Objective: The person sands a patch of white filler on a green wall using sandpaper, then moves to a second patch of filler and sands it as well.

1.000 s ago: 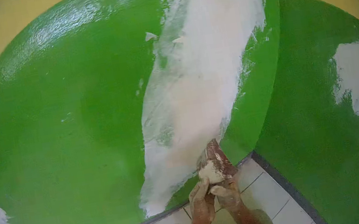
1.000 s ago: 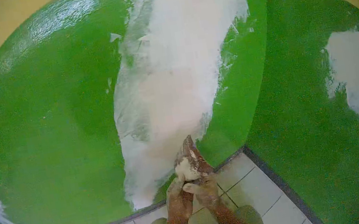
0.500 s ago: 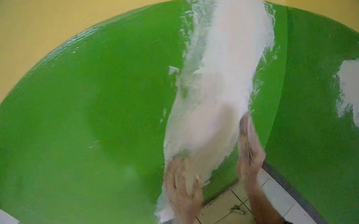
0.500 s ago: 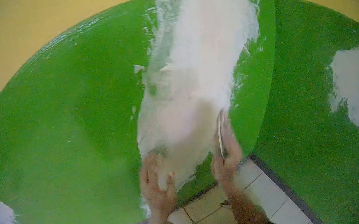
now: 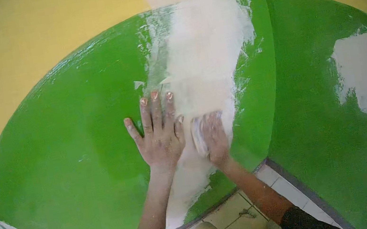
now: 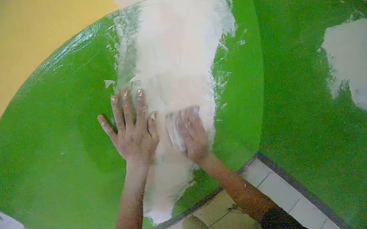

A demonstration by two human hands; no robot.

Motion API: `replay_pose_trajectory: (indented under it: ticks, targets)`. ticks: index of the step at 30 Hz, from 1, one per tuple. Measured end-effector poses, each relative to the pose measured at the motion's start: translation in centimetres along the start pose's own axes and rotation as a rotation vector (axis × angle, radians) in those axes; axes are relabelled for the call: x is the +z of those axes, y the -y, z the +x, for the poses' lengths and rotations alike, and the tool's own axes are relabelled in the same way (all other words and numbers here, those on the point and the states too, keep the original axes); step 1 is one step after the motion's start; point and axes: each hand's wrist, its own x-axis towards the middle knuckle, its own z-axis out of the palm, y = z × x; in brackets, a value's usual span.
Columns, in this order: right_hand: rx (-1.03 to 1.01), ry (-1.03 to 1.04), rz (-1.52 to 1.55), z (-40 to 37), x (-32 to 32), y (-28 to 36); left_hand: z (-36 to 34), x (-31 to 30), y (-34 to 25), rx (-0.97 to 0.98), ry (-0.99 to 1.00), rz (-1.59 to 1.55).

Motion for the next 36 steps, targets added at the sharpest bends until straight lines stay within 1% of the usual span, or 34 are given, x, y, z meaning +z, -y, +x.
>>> replay_pose_trajectory:
  ticks: [1,3,5,6,7,8,10,11,13,15,17,18,19,20,21,22,23,24,25,26,27,28,29,30,31,33,35,36]
  targets:
    - [-0.001,0.004,-0.007,0.3,-0.6,-0.4,-0.1,0.1,-0.2,-0.011,-0.011,-0.009]
    - [-0.141,-0.025,0.035,1.8,-0.7,-1.2,-0.2,0.0,-0.2,0.004,-0.005,-0.014]
    - [-0.031,-0.138,-0.104,9.3,-1.7,-0.5,-0.3,0.0,0.2,0.018,-0.017,0.001]
    - [-0.053,-0.216,-0.097,14.1,-2.9,-0.7,-0.5,0.0,0.3,0.040,-0.020,-0.017]
    - [-0.072,-0.293,-0.089,17.2,-3.8,-0.7,-0.8,-0.1,0.6,0.065,-0.020,-0.034]
    - [-0.073,-0.297,-0.086,17.6,-3.8,-0.4,-1.1,-0.5,1.1,0.066,-0.024,-0.029]
    - [-0.029,-0.304,-0.076,18.1,-3.6,-0.4,-1.1,-1.2,2.4,0.055,0.078,-0.143]
    - [-0.043,-0.303,-0.079,17.4,-3.3,-0.2,-1.6,-1.8,3.2,0.046,0.068,-0.147]
    - [-0.038,0.026,-0.407,12.9,-1.4,0.2,-2.3,-2.8,5.2,0.023,0.028,-0.113]
    - [-0.018,0.363,-0.739,7.1,0.7,0.2,-2.6,-3.3,6.6,-0.002,0.043,-0.137]
    - [0.020,0.708,-1.072,5.4,0.6,2.0,-3.4,-2.7,7.8,0.042,0.007,-0.154]
    - [-0.012,0.238,-0.623,6.6,0.2,0.9,-3.6,-2.5,8.1,0.039,0.007,-0.169]
    - [-0.046,-0.217,-0.158,11.5,-1.4,1.3,-3.7,-2.4,8.2,0.048,-0.001,-0.154]
    - [-0.052,-0.266,-0.162,16.2,-2.4,1.0,-3.9,-2.3,8.3,0.058,-0.008,-0.137]
    - [-0.059,-0.319,-0.163,19.1,-3.0,0.7,-4.2,-2.0,8.5,0.055,-0.010,-0.145]
    - [-0.071,-0.321,-0.168,19.6,-3.1,0.5,-4.4,-1.5,8.6,0.074,-0.030,-0.147]
    - [-0.029,-0.327,-0.100,20.5,-3.1,0.2,-4.2,-1.2,8.7,0.090,-0.056,-0.147]
    - [0.016,-0.330,-0.030,21.3,-2.8,-0.1,-4.1,-1.3,8.7,0.086,-0.039,-0.136]
    - [-0.008,-0.299,-0.120,19.5,-2.3,0.4,-4.1,-1.5,8.8,0.078,-0.051,-0.137]
    - [-0.026,-0.269,-0.212,15.5,-1.6,1.5,-4.2,-1.6,8.7,0.074,-0.032,-0.135]
    - [-0.042,-0.310,-0.083,12.0,-0.3,3.3,-4.0,-1.6,8.6,0.073,-0.016,-0.130]
    - [0.007,-0.295,0.109,7.8,1.0,3.7,-3.9,-1.5,8.5,0.077,-0.019,-0.134]
    - [-0.017,-0.186,0.011,3.4,1.2,2.8,-3.9,-1.4,8.4,0.066,-0.028,-0.132]
    - [-0.038,-0.076,-0.081,0.7,1.1,2.1,-4.0,-1.4,8.4,0.057,-0.034,-0.127]
    - [-0.025,-0.073,-0.080,1.1,0.8,2.5,-4.3,-1.4,8.4,0.064,-0.023,-0.127]
    - [-0.106,-0.101,-0.067,6.2,-0.5,3.0,-4.1,-1.3,8.4,0.058,-0.039,-0.099]
    - [-0.132,-0.108,-0.202,12.4,-1.0,-0.8,-3.9,-1.1,8.3,0.050,-0.035,-0.095]
    - [-0.167,-0.152,-0.204,16.5,-2.3,-1.1,-4.1,-1.2,8.2,0.046,-0.029,-0.087]
